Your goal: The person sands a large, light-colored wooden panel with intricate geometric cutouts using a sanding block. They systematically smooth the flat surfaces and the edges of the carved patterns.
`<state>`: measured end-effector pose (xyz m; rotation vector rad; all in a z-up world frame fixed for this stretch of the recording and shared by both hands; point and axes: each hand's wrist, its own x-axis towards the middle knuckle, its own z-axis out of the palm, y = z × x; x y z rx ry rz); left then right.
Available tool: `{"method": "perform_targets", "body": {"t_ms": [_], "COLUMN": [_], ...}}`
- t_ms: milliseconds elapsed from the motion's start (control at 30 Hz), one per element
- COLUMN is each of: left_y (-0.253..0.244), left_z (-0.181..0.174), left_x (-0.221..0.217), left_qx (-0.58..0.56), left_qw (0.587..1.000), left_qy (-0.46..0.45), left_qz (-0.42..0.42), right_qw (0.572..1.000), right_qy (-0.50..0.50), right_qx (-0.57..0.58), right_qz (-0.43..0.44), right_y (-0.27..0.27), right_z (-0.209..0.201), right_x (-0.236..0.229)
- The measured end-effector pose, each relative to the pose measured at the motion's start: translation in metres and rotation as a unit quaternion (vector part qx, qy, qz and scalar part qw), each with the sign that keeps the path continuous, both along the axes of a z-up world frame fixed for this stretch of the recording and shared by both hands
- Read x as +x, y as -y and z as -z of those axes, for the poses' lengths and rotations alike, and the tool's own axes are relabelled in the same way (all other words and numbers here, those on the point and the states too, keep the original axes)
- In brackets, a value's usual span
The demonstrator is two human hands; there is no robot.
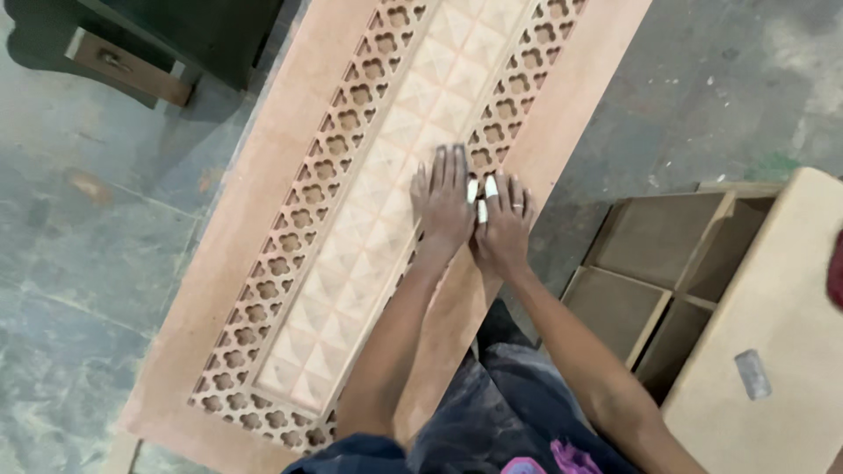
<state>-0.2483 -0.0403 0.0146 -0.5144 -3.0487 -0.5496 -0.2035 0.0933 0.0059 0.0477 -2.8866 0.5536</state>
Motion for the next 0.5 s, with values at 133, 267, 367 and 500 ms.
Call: {"method": "perform_targets", "body": {"t_ms": [133, 267, 367, 500], "left_y": [0.006, 0.000, -0.008, -0.008], "left_z": [-0.003, 0.007, 0.012, 0.021], "left_x": [0.004, 0.012, 0.023, 0.020], "left_qx": [0.013, 0.002, -0.062, -0.010], "left_qw": [0.999, 0.999, 0.997, 1.000], "left_qy": [-0.003, 0.050, 0.047, -0.007], "left_qz": [0.043, 0.012, -0.020, 0.020], "right_qw": [1.000, 1.000, 0.999, 0.996], "right_qy": [-0.025, -0.010, 0.008, -0.002], "right_qx": [-0.013, -0.010, -0.031, -0.080], "right_qz": [-0.005, 0.003, -0.005, 0.031], "right_y": [-0.001, -0.004, -0.008, -0.012], "right_z": [0.004, 0.012, 0.010, 0.017], "right_x": [-0.003, -0.003, 0.006, 0.004]}}
